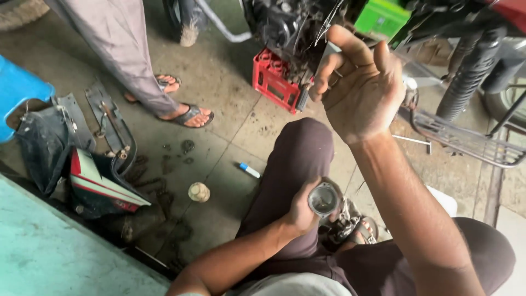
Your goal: Assembling and inspecting a motorcycle carburetor component.
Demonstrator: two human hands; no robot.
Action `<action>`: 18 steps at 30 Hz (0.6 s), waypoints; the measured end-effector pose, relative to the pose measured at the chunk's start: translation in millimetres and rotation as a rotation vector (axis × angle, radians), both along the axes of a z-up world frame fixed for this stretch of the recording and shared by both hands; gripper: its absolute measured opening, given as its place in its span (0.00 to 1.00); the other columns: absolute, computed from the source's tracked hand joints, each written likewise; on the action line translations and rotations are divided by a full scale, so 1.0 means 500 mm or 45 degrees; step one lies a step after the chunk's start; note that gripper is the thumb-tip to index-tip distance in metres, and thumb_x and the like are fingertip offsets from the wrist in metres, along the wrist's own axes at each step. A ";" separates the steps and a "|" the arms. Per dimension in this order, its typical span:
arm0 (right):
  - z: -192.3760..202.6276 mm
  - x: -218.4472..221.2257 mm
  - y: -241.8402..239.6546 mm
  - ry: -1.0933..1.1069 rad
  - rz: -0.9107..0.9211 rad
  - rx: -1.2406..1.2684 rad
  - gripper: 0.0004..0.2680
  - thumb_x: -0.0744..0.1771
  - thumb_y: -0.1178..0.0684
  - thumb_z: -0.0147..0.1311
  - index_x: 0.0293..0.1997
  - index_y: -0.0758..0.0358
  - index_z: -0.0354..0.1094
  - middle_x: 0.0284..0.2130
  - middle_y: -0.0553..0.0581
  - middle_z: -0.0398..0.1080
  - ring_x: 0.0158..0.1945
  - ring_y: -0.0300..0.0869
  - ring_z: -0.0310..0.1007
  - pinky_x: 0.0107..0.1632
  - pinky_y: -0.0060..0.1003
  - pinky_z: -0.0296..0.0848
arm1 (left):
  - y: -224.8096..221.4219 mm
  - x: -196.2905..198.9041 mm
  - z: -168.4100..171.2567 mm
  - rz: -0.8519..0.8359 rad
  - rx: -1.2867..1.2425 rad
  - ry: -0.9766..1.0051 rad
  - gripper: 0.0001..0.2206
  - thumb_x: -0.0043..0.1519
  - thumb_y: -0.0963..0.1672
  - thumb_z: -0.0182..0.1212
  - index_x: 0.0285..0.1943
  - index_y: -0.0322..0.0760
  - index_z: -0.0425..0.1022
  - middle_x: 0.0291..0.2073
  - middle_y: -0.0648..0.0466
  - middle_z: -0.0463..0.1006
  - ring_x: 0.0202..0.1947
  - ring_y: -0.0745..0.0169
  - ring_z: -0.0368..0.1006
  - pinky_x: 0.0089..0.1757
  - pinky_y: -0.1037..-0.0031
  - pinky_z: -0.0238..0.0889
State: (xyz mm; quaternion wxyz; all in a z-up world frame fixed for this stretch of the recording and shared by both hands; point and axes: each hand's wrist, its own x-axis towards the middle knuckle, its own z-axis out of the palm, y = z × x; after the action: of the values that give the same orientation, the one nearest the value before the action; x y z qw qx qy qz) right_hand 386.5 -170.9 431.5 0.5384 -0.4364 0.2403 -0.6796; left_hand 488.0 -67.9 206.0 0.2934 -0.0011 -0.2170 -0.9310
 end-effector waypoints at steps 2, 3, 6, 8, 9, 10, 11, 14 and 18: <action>0.014 -0.001 -0.003 0.072 0.001 0.009 0.22 0.72 0.32 0.46 0.60 0.63 0.72 0.33 0.61 0.73 0.34 0.46 0.72 0.43 0.41 0.72 | -0.006 0.007 0.005 0.155 -0.124 0.067 0.28 0.78 0.54 0.37 0.44 0.28 0.75 0.25 0.47 0.75 0.25 0.58 0.70 0.34 0.69 0.64; 0.004 -0.005 -0.003 0.078 0.007 -0.019 0.22 0.72 0.32 0.46 0.60 0.63 0.72 0.33 0.61 0.73 0.34 0.46 0.72 0.43 0.41 0.72 | -0.002 0.006 0.003 0.162 -0.152 0.075 0.28 0.78 0.54 0.37 0.44 0.28 0.75 0.25 0.47 0.75 0.25 0.58 0.70 0.34 0.69 0.64; -0.029 -0.003 -0.024 0.238 -0.013 0.008 0.17 0.71 0.40 0.50 0.59 0.63 0.73 0.35 0.57 0.74 0.35 0.44 0.73 0.41 0.39 0.72 | -0.011 0.012 0.006 0.140 0.046 0.032 0.28 0.75 0.55 0.37 0.44 0.29 0.76 0.23 0.46 0.75 0.23 0.56 0.70 0.32 0.69 0.64; -0.077 -0.006 -0.029 0.459 -0.089 0.188 0.08 0.69 0.57 0.56 0.51 0.65 0.69 0.41 0.50 0.74 0.32 0.40 0.70 0.35 0.35 0.69 | -0.010 0.015 0.009 0.099 0.131 -0.037 0.27 0.73 0.55 0.37 0.43 0.30 0.75 0.23 0.46 0.74 0.24 0.55 0.69 0.33 0.66 0.64; -0.094 -0.008 -0.034 0.464 -0.081 0.169 0.08 0.69 0.57 0.56 0.51 0.65 0.69 0.41 0.50 0.74 0.32 0.40 0.70 0.35 0.35 0.69 | -0.015 0.016 0.011 0.111 0.114 -0.031 0.27 0.73 0.55 0.37 0.43 0.30 0.75 0.23 0.46 0.74 0.24 0.55 0.69 0.33 0.66 0.64; -0.113 -0.012 -0.034 0.471 -0.088 0.259 0.10 0.69 0.57 0.56 0.55 0.64 0.69 0.36 0.51 0.74 0.31 0.38 0.70 0.35 0.34 0.69 | -0.014 0.017 0.013 0.082 0.081 0.033 0.27 0.74 0.55 0.38 0.44 0.30 0.75 0.23 0.47 0.72 0.23 0.56 0.67 0.33 0.67 0.62; -0.133 -0.019 -0.036 0.478 -0.094 0.350 0.12 0.68 0.58 0.56 0.59 0.63 0.70 0.32 0.52 0.73 0.31 0.37 0.70 0.35 0.32 0.69 | -0.015 0.016 0.014 0.052 0.048 0.097 0.26 0.75 0.55 0.38 0.45 0.30 0.74 0.22 0.48 0.71 0.22 0.58 0.65 0.32 0.67 0.60; -0.138 -0.034 -0.042 0.491 -0.122 0.385 0.11 0.69 0.57 0.55 0.58 0.64 0.70 0.33 0.51 0.73 0.33 0.36 0.70 0.37 0.32 0.71 | -0.015 0.017 0.016 -0.003 0.135 0.024 0.26 0.73 0.56 0.38 0.44 0.32 0.74 0.22 0.48 0.70 0.22 0.57 0.65 0.32 0.67 0.60; -0.116 -0.039 -0.035 0.545 -0.149 0.370 0.11 0.69 0.56 0.53 0.57 0.65 0.70 0.33 0.51 0.74 0.34 0.36 0.70 0.38 0.33 0.72 | -0.015 0.009 0.003 -0.010 0.173 0.024 0.26 0.72 0.56 0.38 0.43 0.33 0.73 0.21 0.47 0.70 0.22 0.57 0.65 0.32 0.67 0.59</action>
State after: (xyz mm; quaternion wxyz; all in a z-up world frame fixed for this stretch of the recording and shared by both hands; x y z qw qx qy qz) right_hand 367.1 -188.3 373.5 0.4920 -0.4737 0.4688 -0.5602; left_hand 492.4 -75.2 207.4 0.2912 0.0093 -0.1505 -0.9447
